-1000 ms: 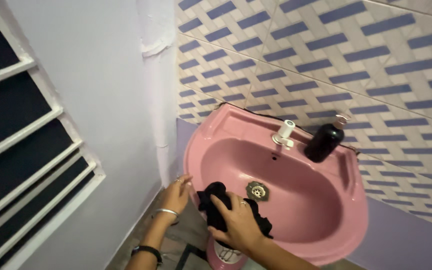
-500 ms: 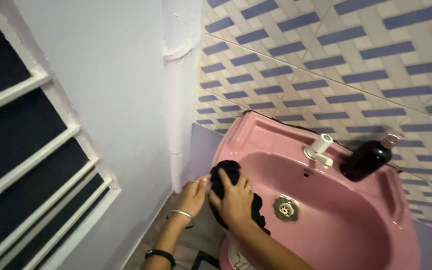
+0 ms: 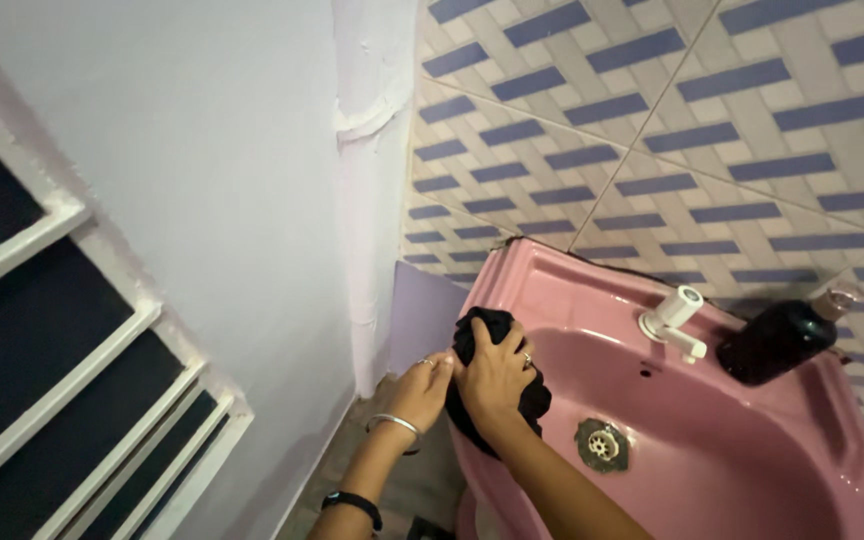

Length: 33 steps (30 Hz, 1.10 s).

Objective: The person cleans a pink bathroom sink using a black cloth. They wipe the basin, faucet, and surrounding surfaces, occasionally moving a soap dispenser to reach underneath it.

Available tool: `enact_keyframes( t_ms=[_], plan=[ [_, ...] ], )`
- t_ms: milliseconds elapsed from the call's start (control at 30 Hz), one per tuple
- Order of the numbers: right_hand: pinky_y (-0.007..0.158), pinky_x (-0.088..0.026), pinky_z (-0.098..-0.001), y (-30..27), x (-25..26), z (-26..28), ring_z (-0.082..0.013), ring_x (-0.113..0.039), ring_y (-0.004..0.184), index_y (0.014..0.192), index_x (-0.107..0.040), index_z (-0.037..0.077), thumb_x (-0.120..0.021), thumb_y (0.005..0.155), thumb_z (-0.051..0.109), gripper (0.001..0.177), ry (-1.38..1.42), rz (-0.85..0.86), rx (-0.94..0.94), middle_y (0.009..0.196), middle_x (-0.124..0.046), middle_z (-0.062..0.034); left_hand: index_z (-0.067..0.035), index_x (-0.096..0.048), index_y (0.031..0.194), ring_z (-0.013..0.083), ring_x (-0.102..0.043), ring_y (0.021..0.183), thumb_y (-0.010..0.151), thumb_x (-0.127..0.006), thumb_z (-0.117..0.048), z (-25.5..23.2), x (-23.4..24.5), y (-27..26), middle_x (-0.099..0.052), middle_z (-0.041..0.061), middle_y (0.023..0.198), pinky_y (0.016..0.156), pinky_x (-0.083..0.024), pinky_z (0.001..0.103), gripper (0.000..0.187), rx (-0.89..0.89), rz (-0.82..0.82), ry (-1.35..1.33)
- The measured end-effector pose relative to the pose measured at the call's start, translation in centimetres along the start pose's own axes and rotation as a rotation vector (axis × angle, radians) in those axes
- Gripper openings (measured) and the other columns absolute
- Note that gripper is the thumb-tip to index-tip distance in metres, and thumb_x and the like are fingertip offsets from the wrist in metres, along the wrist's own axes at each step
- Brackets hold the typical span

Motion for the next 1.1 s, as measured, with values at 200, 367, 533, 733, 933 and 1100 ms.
enact_keyframes(
  t_ms=[200,367,533,733,933,1100],
  plan=[
    [0.09,-0.048,-0.0607,1.9,0.0,-0.2,-0.0448,-0.05,0.117,0.125,-0.064,0.029,-0.079,0.078,0.046,0.052,0.027,0.076,0.113,0.127,-0.049,-0.0176,-0.012,-0.067,0.127,0.0376,-0.064,0.118,0.102,-0.045,-0.041,0.7,-0.1,2.2,-0.071,0.019,0.122,0.099,-0.049,0.043,0.044,0.068,0.096,0.118],
    [0.09,-0.051,-0.0546,3.7,0.9,-1.7,-0.0472,-0.057,0.109,0.119,-0.07,0.019,-0.082,0.076,0.045,0.052,0.173,0.085,0.383,0.122,-0.056,-0.0224,-0.009,-0.066,0.122,0.0385,-0.066,0.113,0.102,-0.045,-0.042,0.0,-0.9,4.6,-0.071,0.02,0.117,0.096,-0.052,0.043,0.044,-0.011,0.153,0.082],
    [0.095,-0.056,-0.0399,8.2,0.2,-4.6,-0.0335,-0.075,0.104,0.113,-0.076,0.009,-0.079,0.079,0.047,0.051,0.461,0.314,0.37,0.111,-0.077,-0.0186,-0.006,-0.069,0.112,0.042,-0.066,0.108,0.103,-0.045,-0.037,0.7,-2.3,7.8,-0.072,0.023,0.109,0.092,-0.052,0.047,0.041,0.002,0.235,0.181],
    [0.089,-0.056,-0.0398,11.7,1.7,-9.6,-0.0315,-0.077,0.098,0.112,-0.075,0.004,-0.075,0.081,0.044,0.05,0.823,0.095,-0.069,0.103,-0.079,-0.0176,-0.006,-0.059,0.133,0.0365,-0.067,0.114,0.083,-0.073,-0.019,1.6,-3.9,8.8,-0.069,0.02,0.121,0.099,-0.052,0.042,0.054,0.06,0.32,0.263],
    [0.088,-0.049,-0.0536,9.8,5.8,-5.0,-0.0448,-0.061,0.105,0.118,-0.067,0.001,-0.081,0.079,0.043,0.058,0.551,-0.368,0.145,0.115,-0.06,-0.0254,-0.006,-0.058,0.136,0.0371,-0.06,0.122,0.068,-0.092,-0.023,-0.6,-3.2,9.9,-0.062,0.021,0.131,0.104,-0.049,0.041,0.078,0.098,0.412,0.462],
    [0.086,-0.05,-0.0572,9.6,2.4,0.5,-0.0471,-0.056,0.111,0.111,-0.075,0.016,-0.084,0.068,0.041,0.051,0.06,-0.061,0.374,0.122,-0.058,-0.0202,-0.007,-0.069,0.127,0.0324,-0.068,0.119,0.062,-0.092,-0.033,-1.2,-3.0,10.9,-0.071,0.017,0.125,0.103,-0.054,0.04,0.074,0.197,0.571,0.625]
  ],
)
Point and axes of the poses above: each hand's wrist, its own y-axis towards the middle knuckle, its own x-axis out of the back of the hand, z = x × y, the point moved 9 cm from there along y, towards the middle knuckle
